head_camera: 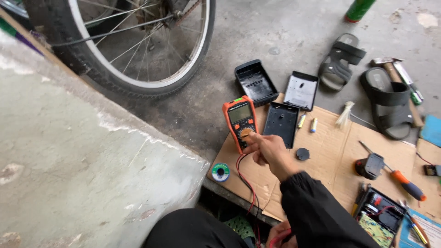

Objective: The person sits on the ground and uses a multimeter to test the voltage of two disassembled electronic devices. They touch the multimeter probes to various points on the circuit boards and batteries while observing the digital display.

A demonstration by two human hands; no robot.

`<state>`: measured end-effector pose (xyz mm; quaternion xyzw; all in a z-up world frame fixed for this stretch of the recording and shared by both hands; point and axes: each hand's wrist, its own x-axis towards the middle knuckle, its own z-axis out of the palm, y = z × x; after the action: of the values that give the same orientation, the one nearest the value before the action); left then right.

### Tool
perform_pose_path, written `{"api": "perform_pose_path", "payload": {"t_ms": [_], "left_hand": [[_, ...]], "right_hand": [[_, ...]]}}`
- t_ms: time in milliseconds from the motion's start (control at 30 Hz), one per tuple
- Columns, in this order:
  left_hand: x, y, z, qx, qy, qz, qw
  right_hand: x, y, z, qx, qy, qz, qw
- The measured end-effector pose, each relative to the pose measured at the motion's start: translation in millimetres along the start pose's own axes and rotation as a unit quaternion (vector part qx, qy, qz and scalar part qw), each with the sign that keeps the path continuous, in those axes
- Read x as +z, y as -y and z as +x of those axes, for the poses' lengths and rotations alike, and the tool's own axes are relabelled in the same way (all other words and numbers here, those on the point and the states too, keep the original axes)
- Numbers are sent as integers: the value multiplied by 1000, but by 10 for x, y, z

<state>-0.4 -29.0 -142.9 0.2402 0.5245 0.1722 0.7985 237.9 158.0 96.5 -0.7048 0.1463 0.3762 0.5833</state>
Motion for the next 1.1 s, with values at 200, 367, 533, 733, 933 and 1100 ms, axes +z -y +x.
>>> {"api": "perform_pose_path", "payload": {"t_ms": [200, 367, 533, 733, 933, 1100], "left_hand": [[706, -1411, -837, 22, 5, 118, 993], [831, -1328, -1263, 185, 195, 308, 912], [868, -981, -1329, 281, 356, 420, 786], [1130, -635, -1204, 220, 339, 400, 823], [1171, -549, -1301, 128, 349, 434, 821], [1187, -455, -1304, 168, 382, 455, 787]], "right_hand": [[-1332, -924, -1077, -96, -204, -48, 973], [-1656, -1912, -1775, 55, -184, 122, 974], [-2037, -2430, -1843, -14, -230, 314, 921], [-2873, -2360, -2215, -149, -293, 370, 869], [-2902, -2128, -2380, -158, -263, 471, 827], [-2732, -2734, -1958, -171, -438, 228, 853]]}}
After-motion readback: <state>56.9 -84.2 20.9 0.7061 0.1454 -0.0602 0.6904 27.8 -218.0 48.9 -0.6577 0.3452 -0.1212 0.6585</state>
